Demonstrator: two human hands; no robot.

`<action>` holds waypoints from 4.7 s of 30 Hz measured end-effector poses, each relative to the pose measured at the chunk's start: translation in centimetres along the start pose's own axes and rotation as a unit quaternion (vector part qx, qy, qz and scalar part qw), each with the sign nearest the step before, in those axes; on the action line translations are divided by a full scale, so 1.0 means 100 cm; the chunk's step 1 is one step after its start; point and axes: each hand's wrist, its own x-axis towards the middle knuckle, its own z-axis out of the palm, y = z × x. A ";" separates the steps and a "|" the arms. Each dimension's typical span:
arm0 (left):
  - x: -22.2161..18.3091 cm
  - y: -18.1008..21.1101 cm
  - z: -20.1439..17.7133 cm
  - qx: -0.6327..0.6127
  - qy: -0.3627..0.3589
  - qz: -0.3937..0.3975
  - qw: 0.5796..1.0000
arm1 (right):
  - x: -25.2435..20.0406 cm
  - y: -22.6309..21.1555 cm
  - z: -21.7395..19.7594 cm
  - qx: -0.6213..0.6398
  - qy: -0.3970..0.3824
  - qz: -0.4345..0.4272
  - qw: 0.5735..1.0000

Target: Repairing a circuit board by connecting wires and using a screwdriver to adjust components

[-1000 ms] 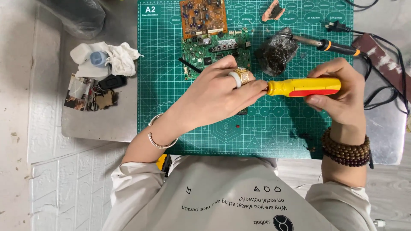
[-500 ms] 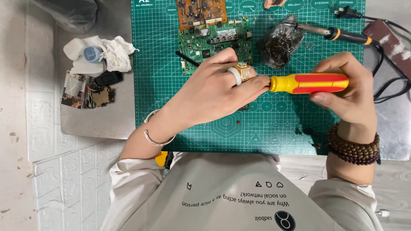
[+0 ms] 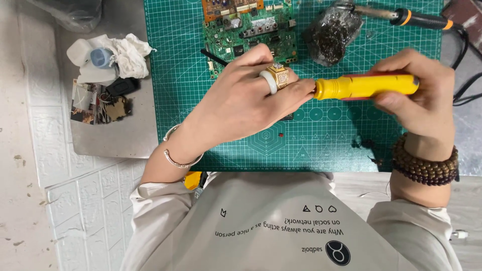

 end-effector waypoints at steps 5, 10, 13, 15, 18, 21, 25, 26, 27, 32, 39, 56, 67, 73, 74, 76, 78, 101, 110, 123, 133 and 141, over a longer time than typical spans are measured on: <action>0.000 0.000 -0.001 -0.014 -0.010 -0.004 1.000 | -0.001 -0.003 -0.001 0.017 -0.002 0.035 0.999; 0.002 0.000 -0.004 0.000 -0.009 0.001 1.000 | -0.006 0.001 -0.004 0.005 -0.005 0.006 1.000; 0.001 0.000 -0.004 -0.015 -0.008 0.004 1.000 | 0.001 -0.008 -0.002 -0.058 -0.014 -0.002 0.998; 0.001 0.000 -0.005 -0.012 -0.011 0.004 1.000 | 0.000 -0.003 -0.004 -0.046 -0.021 0.002 0.999; 0.000 -0.001 -0.005 -0.007 -0.015 0.002 1.000 | 0.001 -0.008 -0.004 -0.014 -0.033 0.015 0.999; -0.001 -0.002 -0.003 0.010 -0.008 0.008 1.000 | 0.000 -0.006 -0.005 0.006 -0.036 0.017 0.999; -0.002 -0.003 -0.003 0.041 0.010 0.013 0.999 | -0.005 0.000 -0.005 -0.003 -0.025 0.012 1.000; -0.002 -0.003 -0.002 0.041 0.009 0.013 0.999 | -0.005 -0.001 -0.005 -0.003 -0.025 0.012 1.000; -0.002 -0.003 -0.001 0.042 0.011 0.011 0.999 | -0.004 -0.002 -0.005 -0.007 -0.027 0.008 1.000; -0.002 -0.003 0.000 0.054 0.012 0.003 0.998 | -0.011 0.011 -0.004 -0.039 0.020 -0.014 0.999; -0.005 -0.003 0.012 0.074 0.038 0.011 0.996 | 0.001 0.001 0.005 -0.022 0.050 0.004 0.998; -0.005 -0.006 0.014 0.094 0.042 -0.005 0.995 | 0.009 -0.011 0.010 0.117 0.014 0.034 0.992; -0.004 -0.006 0.013 0.078 0.032 -0.013 0.996 | 0.012 -0.008 0.010 0.106 -0.005 0.023 0.994; -0.001 -0.006 0.009 0.070 0.021 -0.005 0.997 | 0.011 -0.013 0.012 0.102 0.028 0.037 0.994; -0.003 -0.007 0.011 0.068 0.021 -0.006 0.997 | 0.011 -0.011 0.012 0.103 0.027 0.039 0.994; -0.006 -0.007 0.014 0.083 0.016 -0.008 0.996 | 0.010 -0.008 0.013 0.092 0.045 0.037 0.994; -0.004 -0.006 0.013 0.081 0.012 -0.007 0.997 | 0.008 -0.009 0.008 0.088 0.026 0.040 0.995; 0.000 -0.004 0.008 0.064 0.012 -0.009 0.998 | 0.004 -0.012 0.003 -0.045 -0.014 0.014 0.999; 0.001 0.000 0.002 0.063 0.016 -0.024 0.998 | 0.000 -0.015 0.004 -0.056 -0.004 -0.016 0.998; 0.003 0.000 0.002 0.047 0.030 0.016 0.998 | -0.007 -0.011 0.006 -0.074 0.056 -0.056 0.994; 0.008 0.004 0.002 0.094 0.045 -0.003 0.995 | -0.009 -0.009 0.009 -0.086 0.077 -0.046 0.992; 0.007 0.005 0.003 0.132 0.051 0.009 0.990 | -0.010 0.003 0.005 -0.088 0.064 -0.048 0.993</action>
